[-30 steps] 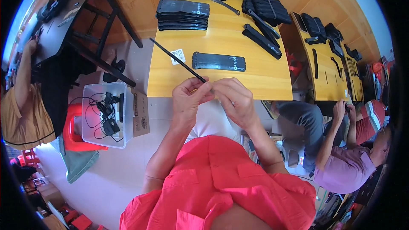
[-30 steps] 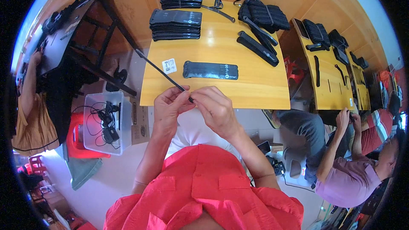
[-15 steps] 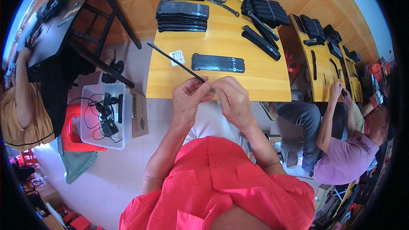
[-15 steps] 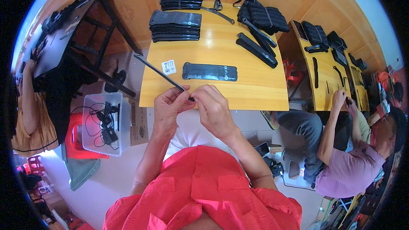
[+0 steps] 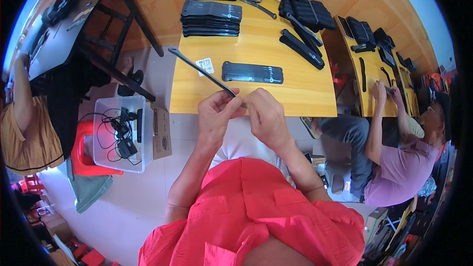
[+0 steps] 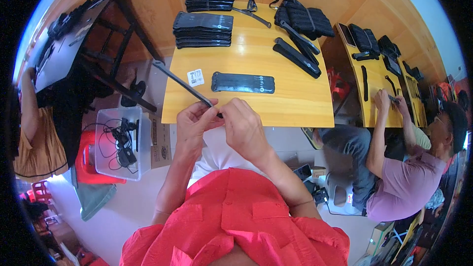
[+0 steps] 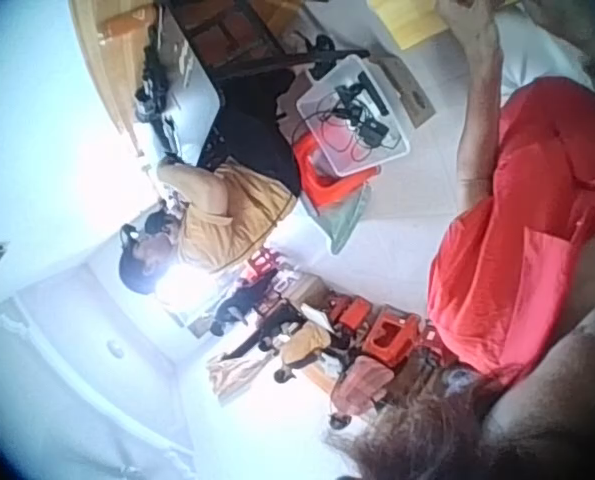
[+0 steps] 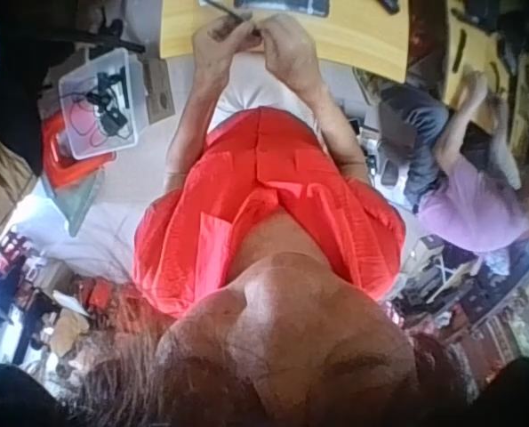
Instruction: Attaching elastic straps to black product components at a manufacturing workbench.
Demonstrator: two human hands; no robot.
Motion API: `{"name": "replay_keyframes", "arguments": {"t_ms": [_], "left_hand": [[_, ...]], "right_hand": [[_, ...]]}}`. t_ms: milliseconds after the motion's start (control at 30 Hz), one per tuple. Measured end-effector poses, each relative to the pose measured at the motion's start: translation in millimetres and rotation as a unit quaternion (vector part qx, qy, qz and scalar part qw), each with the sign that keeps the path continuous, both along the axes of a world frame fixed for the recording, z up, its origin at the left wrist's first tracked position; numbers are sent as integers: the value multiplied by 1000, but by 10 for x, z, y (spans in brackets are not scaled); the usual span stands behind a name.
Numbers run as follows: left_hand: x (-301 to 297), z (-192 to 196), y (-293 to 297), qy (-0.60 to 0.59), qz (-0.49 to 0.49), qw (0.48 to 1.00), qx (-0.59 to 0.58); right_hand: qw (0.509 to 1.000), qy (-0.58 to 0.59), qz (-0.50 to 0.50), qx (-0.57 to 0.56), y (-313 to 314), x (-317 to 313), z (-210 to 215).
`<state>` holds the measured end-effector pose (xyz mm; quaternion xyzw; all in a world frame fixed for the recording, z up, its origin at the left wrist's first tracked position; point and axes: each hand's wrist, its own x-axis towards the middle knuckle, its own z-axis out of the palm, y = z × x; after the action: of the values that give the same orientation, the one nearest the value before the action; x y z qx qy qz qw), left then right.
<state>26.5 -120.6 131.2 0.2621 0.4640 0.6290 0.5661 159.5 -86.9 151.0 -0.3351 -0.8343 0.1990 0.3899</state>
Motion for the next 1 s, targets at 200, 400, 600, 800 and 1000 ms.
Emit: {"name": "replay_keyframes", "arguments": {"t_ms": [200, 400, 600, 800, 1000], "left_hand": [[-23, 16, -86, 206, 9, 978, -33], [-119, 45, -314, 517, 29, 855, -24], [-230, 46, -406, 434, -29, 900, -31], [-257, 220, -483, 497, -75, 865, -13], [-305, 287, -480, 500, -105, 859, 33]], "right_hand": [[986, 64, 10, -154, -37, -12, -192], [971, 66, 43, -224, -160, -74, -238], [951, 98, 95, -276, -245, -132, -273], [944, 105, 122, -288, -276, -145, -224], [865, 211, 170, -423, -232, -130, -288]]}}
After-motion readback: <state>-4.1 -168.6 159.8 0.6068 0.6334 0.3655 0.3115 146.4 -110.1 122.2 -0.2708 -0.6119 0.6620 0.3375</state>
